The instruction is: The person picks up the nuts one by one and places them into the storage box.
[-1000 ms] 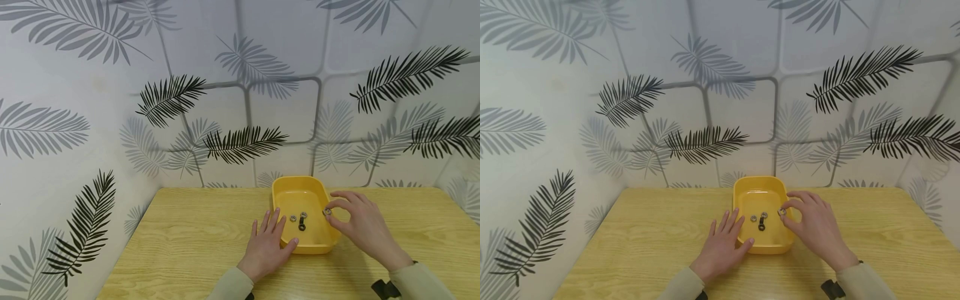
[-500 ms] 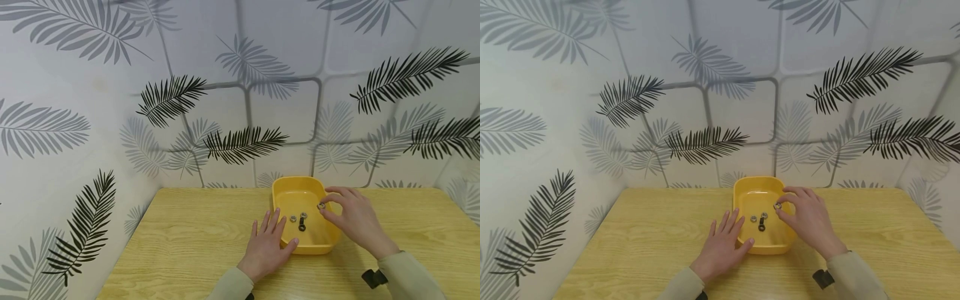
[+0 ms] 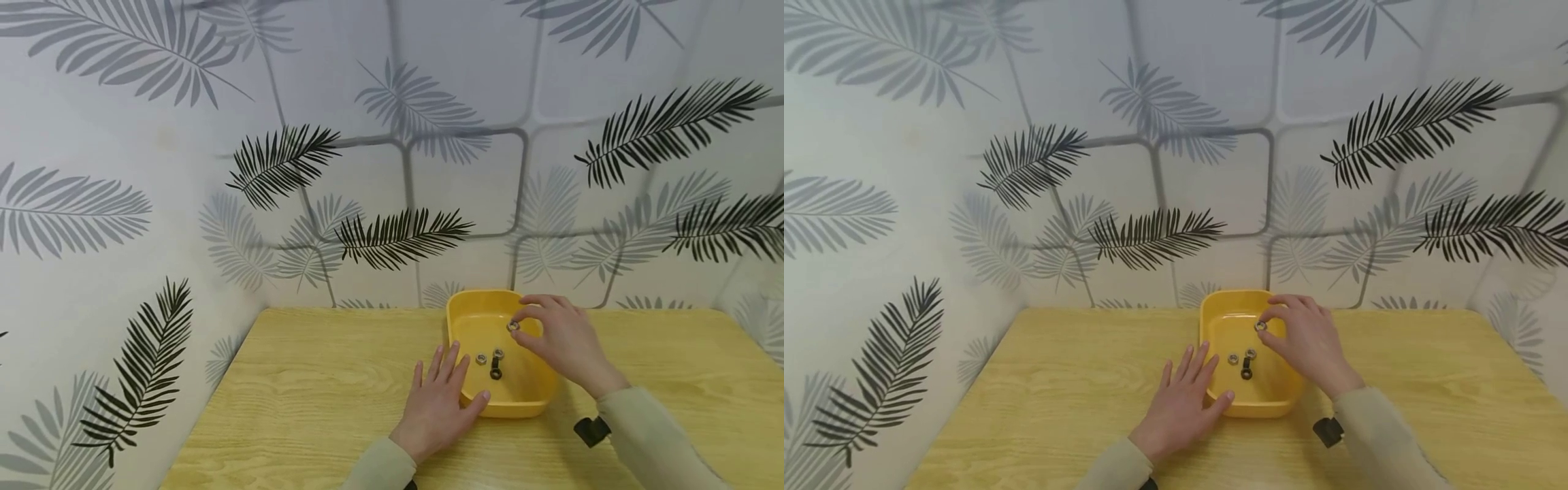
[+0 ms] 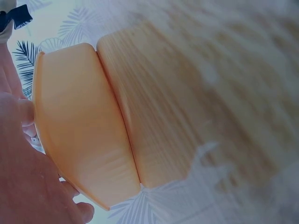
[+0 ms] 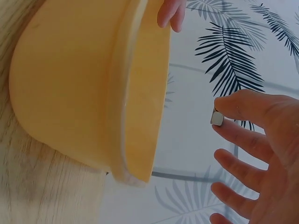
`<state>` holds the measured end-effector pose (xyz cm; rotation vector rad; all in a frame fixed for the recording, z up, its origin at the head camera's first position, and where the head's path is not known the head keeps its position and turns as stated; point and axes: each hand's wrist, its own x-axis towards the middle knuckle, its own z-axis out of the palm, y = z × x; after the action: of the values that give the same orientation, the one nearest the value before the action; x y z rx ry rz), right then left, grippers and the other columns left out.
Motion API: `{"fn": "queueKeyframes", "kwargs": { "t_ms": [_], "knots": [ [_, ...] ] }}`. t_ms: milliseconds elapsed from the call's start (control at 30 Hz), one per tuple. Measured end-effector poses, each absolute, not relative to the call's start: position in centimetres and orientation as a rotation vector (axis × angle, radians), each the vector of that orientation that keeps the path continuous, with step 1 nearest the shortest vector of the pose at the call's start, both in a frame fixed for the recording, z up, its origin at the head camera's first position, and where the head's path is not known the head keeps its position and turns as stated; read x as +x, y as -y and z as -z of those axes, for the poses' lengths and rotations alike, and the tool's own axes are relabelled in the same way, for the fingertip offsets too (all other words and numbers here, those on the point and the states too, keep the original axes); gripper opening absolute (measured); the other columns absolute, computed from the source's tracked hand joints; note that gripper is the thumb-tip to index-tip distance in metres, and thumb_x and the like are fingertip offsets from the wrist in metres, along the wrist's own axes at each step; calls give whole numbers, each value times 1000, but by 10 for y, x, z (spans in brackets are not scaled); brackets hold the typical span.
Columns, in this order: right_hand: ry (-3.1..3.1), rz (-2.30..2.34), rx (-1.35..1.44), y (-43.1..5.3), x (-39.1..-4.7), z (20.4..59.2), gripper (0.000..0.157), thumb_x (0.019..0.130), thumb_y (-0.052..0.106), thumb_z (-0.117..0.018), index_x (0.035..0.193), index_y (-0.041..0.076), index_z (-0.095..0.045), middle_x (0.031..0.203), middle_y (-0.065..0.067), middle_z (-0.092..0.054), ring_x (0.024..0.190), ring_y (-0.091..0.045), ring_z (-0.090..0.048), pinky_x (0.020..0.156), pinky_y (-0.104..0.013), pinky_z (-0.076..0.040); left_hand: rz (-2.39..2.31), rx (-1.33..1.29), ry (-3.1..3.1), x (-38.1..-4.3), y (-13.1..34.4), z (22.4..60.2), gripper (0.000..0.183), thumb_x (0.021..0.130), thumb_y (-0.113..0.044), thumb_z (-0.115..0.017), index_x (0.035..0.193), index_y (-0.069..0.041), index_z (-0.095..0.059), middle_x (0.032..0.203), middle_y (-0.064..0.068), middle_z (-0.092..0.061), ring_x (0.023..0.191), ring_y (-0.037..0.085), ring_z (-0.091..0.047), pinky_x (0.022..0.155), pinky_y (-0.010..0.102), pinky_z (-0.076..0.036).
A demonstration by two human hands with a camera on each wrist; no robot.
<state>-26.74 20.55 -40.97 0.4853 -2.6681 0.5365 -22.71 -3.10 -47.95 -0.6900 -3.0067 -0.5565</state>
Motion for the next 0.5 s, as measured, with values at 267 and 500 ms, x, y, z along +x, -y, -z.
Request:
{"fn": "queueKeyframes", "kwargs": {
  "t_ms": [267, 500],
  "knots": [
    [2688, -535, 481, -201, -277, 415, 19, 87, 27, -75, 100, 13, -75, 131, -16, -58, 120, -41, -47, 94, -69, -31, 549, -679, 3004, -227, 31, 481, 73, 99, -66, -27, 157, -21, -30, 165, -5, -6, 150, 20, -1, 116, 58, -10],
    [2695, -541, 472, -197, -287, 421, 21, 87, 28, -75, 101, 13, -75, 130, -16, -59, 120, -41, -47, 94, -68, -32, 580, -684, 3003, -227, 30, 479, 73, 100, -65, -28, 156, -20, -31, 165, -4, -7, 150, 22, -2, 115, 58, -10]
  ]
}}
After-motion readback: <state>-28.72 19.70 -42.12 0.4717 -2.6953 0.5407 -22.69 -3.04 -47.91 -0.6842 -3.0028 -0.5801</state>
